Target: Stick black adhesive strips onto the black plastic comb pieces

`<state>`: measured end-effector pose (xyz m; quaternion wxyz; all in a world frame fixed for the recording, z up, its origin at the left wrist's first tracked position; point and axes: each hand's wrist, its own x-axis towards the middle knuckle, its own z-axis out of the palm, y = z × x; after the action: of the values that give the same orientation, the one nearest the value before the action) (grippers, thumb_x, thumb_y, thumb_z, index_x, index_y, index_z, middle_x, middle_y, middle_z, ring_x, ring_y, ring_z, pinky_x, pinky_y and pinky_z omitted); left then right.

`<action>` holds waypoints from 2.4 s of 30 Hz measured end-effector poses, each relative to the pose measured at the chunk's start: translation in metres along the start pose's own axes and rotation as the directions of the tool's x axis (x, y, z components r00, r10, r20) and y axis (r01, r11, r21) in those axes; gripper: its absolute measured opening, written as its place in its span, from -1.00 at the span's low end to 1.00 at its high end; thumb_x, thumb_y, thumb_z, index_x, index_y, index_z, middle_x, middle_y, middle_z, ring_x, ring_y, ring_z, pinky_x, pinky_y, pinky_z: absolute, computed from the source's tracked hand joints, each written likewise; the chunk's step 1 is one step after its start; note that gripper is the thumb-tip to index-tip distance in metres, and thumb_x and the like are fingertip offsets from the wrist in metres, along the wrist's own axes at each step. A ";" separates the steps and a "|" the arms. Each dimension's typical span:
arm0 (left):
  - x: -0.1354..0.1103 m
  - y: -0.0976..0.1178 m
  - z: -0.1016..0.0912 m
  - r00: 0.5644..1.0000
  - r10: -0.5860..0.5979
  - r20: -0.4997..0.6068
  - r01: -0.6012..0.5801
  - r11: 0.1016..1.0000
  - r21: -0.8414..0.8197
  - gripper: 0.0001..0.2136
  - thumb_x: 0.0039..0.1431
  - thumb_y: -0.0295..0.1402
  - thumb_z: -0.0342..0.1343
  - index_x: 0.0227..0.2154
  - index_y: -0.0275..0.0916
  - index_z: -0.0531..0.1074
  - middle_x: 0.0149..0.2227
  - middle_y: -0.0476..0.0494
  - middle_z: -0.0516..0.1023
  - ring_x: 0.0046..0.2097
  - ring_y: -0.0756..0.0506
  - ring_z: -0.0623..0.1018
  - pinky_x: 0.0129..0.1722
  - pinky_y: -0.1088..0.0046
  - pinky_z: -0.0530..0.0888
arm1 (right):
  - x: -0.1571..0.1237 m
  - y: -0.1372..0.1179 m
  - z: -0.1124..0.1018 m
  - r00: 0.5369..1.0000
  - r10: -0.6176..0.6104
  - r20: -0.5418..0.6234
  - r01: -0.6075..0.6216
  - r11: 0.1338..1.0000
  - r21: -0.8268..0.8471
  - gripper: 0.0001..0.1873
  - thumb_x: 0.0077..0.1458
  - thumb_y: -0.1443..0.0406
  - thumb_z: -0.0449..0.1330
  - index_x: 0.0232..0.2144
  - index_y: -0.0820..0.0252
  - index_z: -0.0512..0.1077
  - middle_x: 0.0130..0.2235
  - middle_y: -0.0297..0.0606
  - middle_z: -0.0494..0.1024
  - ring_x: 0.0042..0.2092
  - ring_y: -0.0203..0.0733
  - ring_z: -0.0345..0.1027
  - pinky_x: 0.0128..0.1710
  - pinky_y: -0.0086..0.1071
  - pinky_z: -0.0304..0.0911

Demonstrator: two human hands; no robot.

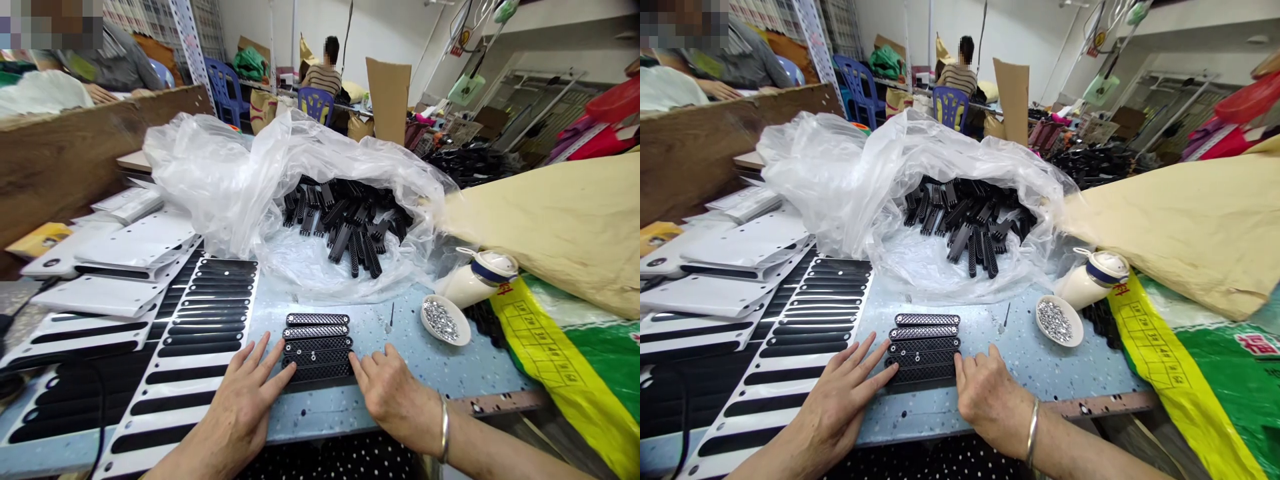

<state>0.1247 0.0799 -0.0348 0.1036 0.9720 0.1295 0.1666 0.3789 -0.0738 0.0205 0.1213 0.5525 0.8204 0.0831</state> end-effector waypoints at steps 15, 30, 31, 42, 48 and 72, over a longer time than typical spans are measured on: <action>0.000 0.001 -0.001 1.000 -0.013 0.010 0.014 1.000 -0.023 -0.31 -0.12 -0.66 -0.05 0.16 -0.17 0.34 0.31 -0.32 0.22 0.35 -0.42 0.09 0.16 -0.17 0.20 | 0.008 0.002 -0.006 0.988 -0.155 0.014 0.156 0.984 -0.085 -0.45 -0.11 0.52 0.14 0.01 0.69 0.36 -0.34 0.15 0.51 -0.42 -0.04 0.29 -0.38 0.01 0.25; -0.010 -0.011 -0.005 0.997 -0.068 0.022 0.070 0.992 -0.107 -0.35 0.04 -0.66 -0.11 0.21 -0.10 0.28 0.27 -0.20 0.32 0.31 -0.32 0.25 0.13 -0.08 0.34 | 0.000 0.002 0.004 0.999 -0.030 -0.032 0.032 0.996 0.080 -0.42 -0.06 0.58 0.08 0.09 0.65 0.31 -0.30 0.04 0.49 -0.35 0.01 0.34 -0.31 -0.02 0.26; -0.010 -0.012 -0.004 0.997 -0.071 0.025 0.074 0.988 -0.135 -0.35 0.06 -0.66 -0.13 0.22 -0.09 0.27 0.26 -0.18 0.34 0.30 -0.29 0.27 0.13 -0.05 0.37 | 0.001 0.002 0.004 0.998 -0.019 -0.054 0.024 0.996 0.090 -0.45 -0.04 0.59 0.08 0.07 0.64 0.33 -0.31 0.02 0.49 -0.35 0.00 0.33 -0.32 -0.05 0.25; 0.000 -0.027 -0.012 0.986 -0.047 0.158 0.080 0.976 -0.204 -0.27 -0.08 -0.69 -0.13 0.18 -0.01 0.32 0.19 -0.15 0.43 0.20 -0.22 0.43 0.08 0.04 0.42 | 0.015 0.004 0.027 0.903 0.273 -0.331 -0.100 0.884 0.457 -0.66 0.24 0.50 -0.01 -0.54 0.25 0.40 -0.52 -0.27 0.37 -0.45 -0.21 0.19 -0.44 -0.32 0.04; 0.005 -0.030 -0.020 0.987 -0.026 0.156 0.057 0.979 -0.198 -0.28 -0.08 -0.69 -0.12 0.16 0.01 0.35 0.15 -0.13 0.49 0.15 -0.22 0.48 0.05 0.10 0.42 | 0.020 0.003 0.037 0.825 0.501 -0.263 -0.164 0.656 0.737 -0.70 0.19 0.45 0.04 -0.54 0.25 0.45 -0.52 -0.28 0.39 -0.48 -0.27 0.28 -0.47 -0.42 0.13; 0.002 -0.035 -0.008 0.994 -0.015 0.110 0.039 0.975 -0.217 -0.34 0.01 -0.64 -0.11 0.19 -0.01 0.32 0.10 -0.09 0.54 0.16 -0.22 0.47 0.04 0.14 0.43 | 0.027 0.000 0.050 0.647 0.633 0.426 -0.322 -0.279 0.905 -0.83 -0.12 0.23 0.26 -0.57 0.23 0.44 -0.66 -0.40 0.41 -0.64 -0.32 0.29 -0.63 -0.47 0.19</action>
<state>0.1159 0.1150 -0.0359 0.2189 0.9604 0.1178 0.1258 0.3839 -0.0489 -0.0299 -0.4354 0.7323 0.3312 -0.4056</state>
